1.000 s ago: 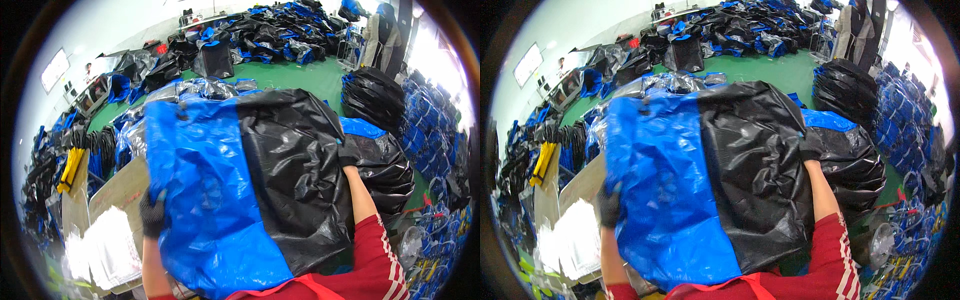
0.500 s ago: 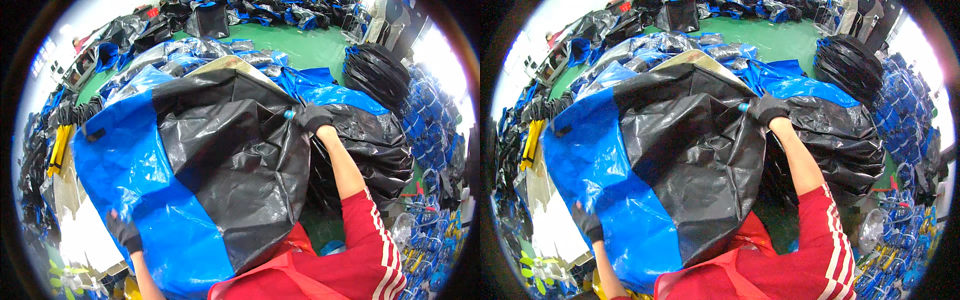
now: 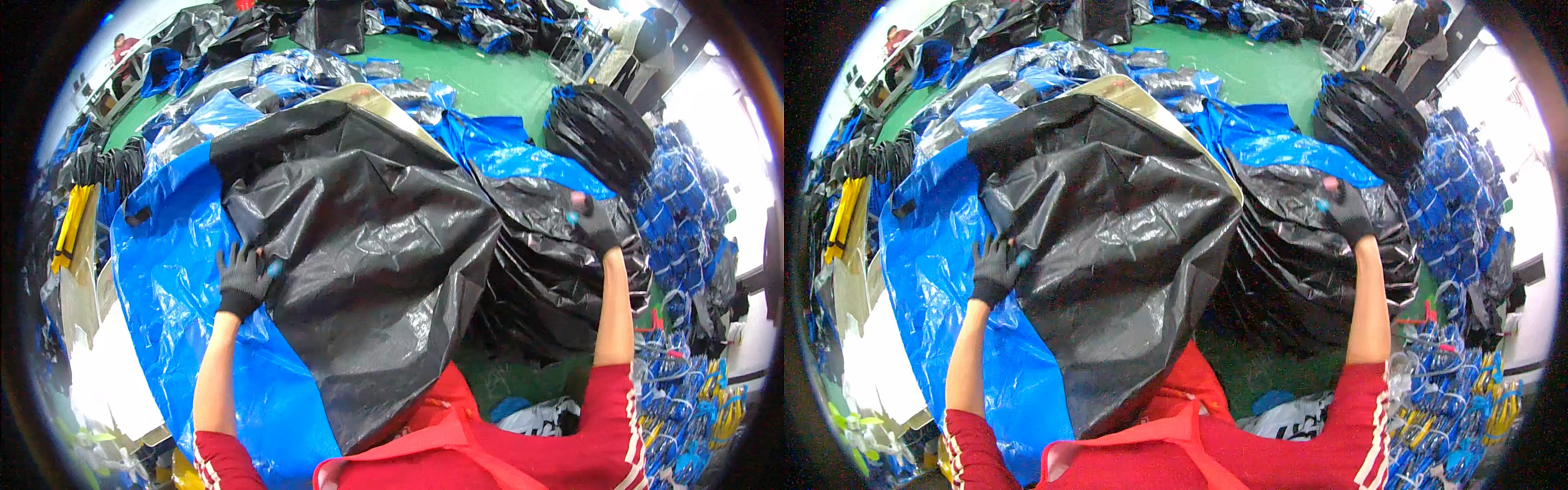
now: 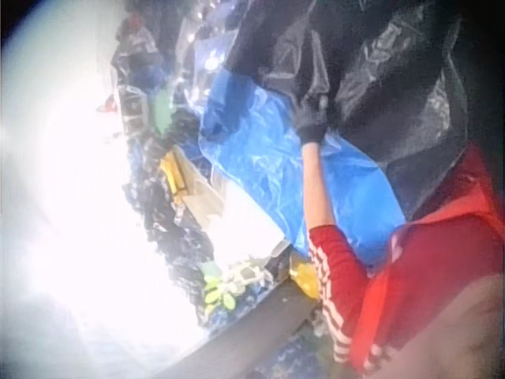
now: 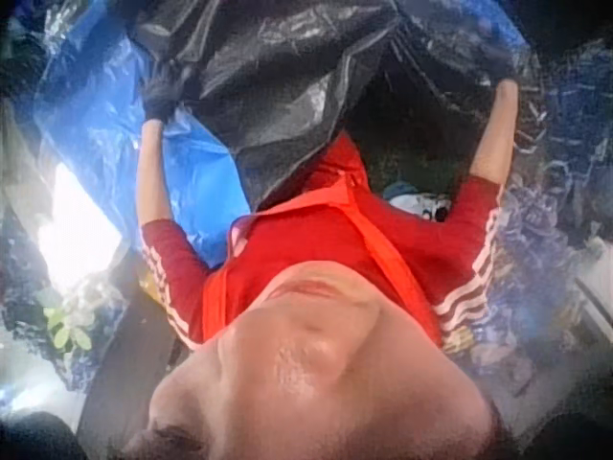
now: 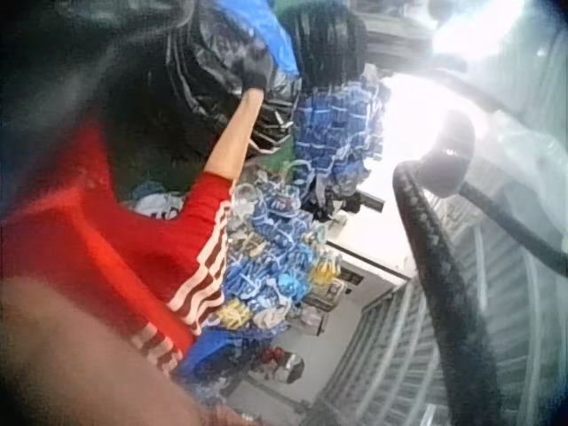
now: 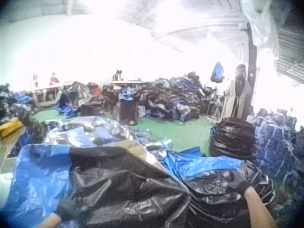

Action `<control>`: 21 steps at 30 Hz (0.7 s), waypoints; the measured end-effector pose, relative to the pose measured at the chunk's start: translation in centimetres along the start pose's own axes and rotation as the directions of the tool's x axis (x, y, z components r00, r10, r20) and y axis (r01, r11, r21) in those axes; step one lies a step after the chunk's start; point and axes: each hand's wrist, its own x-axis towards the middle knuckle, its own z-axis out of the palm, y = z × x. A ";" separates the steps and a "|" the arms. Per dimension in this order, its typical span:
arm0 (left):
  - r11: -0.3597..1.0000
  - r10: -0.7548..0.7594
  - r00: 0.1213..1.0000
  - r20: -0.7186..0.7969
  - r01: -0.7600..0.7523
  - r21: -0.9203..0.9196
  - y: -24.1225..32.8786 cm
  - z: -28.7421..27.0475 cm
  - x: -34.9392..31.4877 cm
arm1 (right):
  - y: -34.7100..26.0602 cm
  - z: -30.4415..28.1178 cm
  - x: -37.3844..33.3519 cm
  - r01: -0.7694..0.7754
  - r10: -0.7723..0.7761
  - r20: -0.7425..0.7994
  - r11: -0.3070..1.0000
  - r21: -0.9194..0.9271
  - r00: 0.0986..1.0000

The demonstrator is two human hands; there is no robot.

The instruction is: The person repeatedly folds blue and black plastic pouches and places them into clear plastic bags on a table. The person handles the pouches one at a time, folds them, and inserts them into the bags, then sets the filled bags aside.

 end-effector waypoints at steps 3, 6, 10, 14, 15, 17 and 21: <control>0.891 0.129 0.770 -0.625 -0.367 -0.269 6.7 -5.2 4.0 | -6.8 5.4 3.8 0.099 -0.131 0.128 0.967 0.234 0.983; 0.823 0.320 0.685 -0.655 -0.543 -0.166 14.5 -7.0 5.3 | -16.1 14.6 7.7 0.204 -0.228 0.131 0.964 0.172 0.965; 0.851 0.485 0.866 -0.126 -0.500 -0.160 19.5 -3.9 3.3 | -22.9 20.1 13.6 0.172 -0.180 0.373 0.984 0.055 0.910; 0.836 0.438 0.793 -0.424 -0.532 -0.132 18.5 -0.6 3.6 | -24.6 18.6 18.3 0.381 -0.385 0.056 0.922 0.065 0.921; 0.803 0.445 0.756 -0.480 -0.574 -0.161 18.2 -0.2 3.7 | -24.0 17.7 17.9 0.395 -0.404 0.087 0.913 0.105 0.911; 0.812 0.452 0.793 -0.409 -0.555 -0.179 17.8 0.0 4.0 | -21.3 15.6 14.7 0.263 -0.240 0.312 0.964 -0.030 0.919; 0.800 0.456 0.782 -0.426 -0.569 -0.188 18.6 -0.8 3.8 | -14.9 12.2 4.4 0.063 -0.242 0.646 0.955 0.288 0.724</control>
